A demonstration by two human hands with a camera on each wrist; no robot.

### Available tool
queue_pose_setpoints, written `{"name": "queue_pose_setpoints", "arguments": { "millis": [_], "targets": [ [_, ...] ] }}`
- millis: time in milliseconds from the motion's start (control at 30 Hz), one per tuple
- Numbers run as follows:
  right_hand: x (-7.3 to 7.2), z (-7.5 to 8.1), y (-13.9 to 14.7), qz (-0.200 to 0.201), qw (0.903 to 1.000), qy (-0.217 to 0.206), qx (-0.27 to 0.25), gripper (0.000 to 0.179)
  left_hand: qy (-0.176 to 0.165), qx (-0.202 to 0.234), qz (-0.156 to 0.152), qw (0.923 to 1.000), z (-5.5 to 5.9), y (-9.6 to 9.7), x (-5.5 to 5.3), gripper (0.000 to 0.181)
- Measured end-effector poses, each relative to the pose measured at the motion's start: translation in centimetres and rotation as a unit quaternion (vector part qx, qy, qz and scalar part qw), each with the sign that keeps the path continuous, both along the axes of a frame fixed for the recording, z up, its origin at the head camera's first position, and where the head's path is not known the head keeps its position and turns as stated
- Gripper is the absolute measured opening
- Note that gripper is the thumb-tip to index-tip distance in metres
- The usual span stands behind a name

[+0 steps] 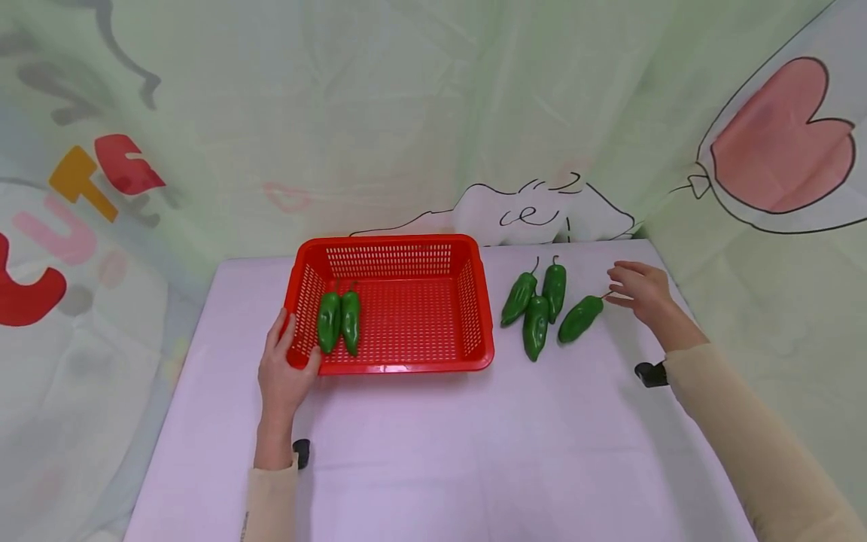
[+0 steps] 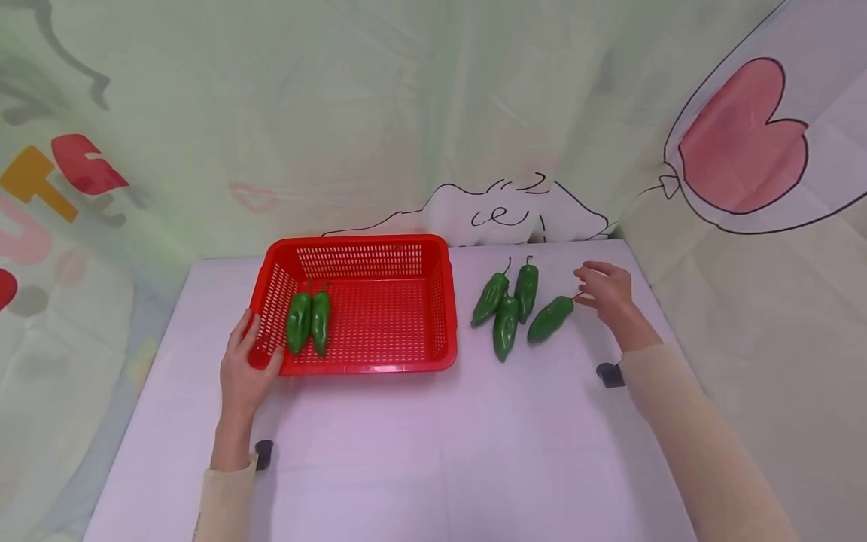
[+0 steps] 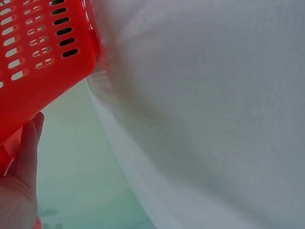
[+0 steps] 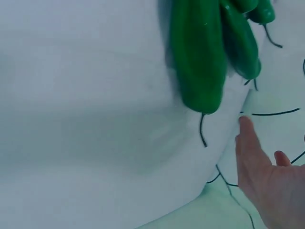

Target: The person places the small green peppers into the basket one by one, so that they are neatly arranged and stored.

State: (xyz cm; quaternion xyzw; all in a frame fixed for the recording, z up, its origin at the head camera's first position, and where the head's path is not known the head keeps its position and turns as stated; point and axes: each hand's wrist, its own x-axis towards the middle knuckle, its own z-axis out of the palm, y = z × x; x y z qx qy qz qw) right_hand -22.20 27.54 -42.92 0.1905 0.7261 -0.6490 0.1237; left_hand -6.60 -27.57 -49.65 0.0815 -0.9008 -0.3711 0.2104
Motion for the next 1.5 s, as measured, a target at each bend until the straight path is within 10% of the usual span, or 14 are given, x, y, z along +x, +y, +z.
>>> {"name": "queue_pose_setpoints", "arguments": {
  "millis": [233,700,1500],
  "targets": [
    [0.0,-2.5,1.1,-0.006,0.9977,-0.025,0.062,0.067,0.006,0.001,-0.001,1.0,0.0,-0.1,0.0,0.068],
    [0.2,-5.0,0.5,0.002,0.9981,-0.055,0.028,0.05,0.007,0.001,-0.004,1.0,-0.1,-0.1,0.0,0.069],
    [-0.2,-5.9,-2.1,0.051,0.9922,-0.04,0.107,0.054,0.003,-0.002,-0.004,1.0,-0.1,-0.2,-0.1,0.07]
  ]
}}
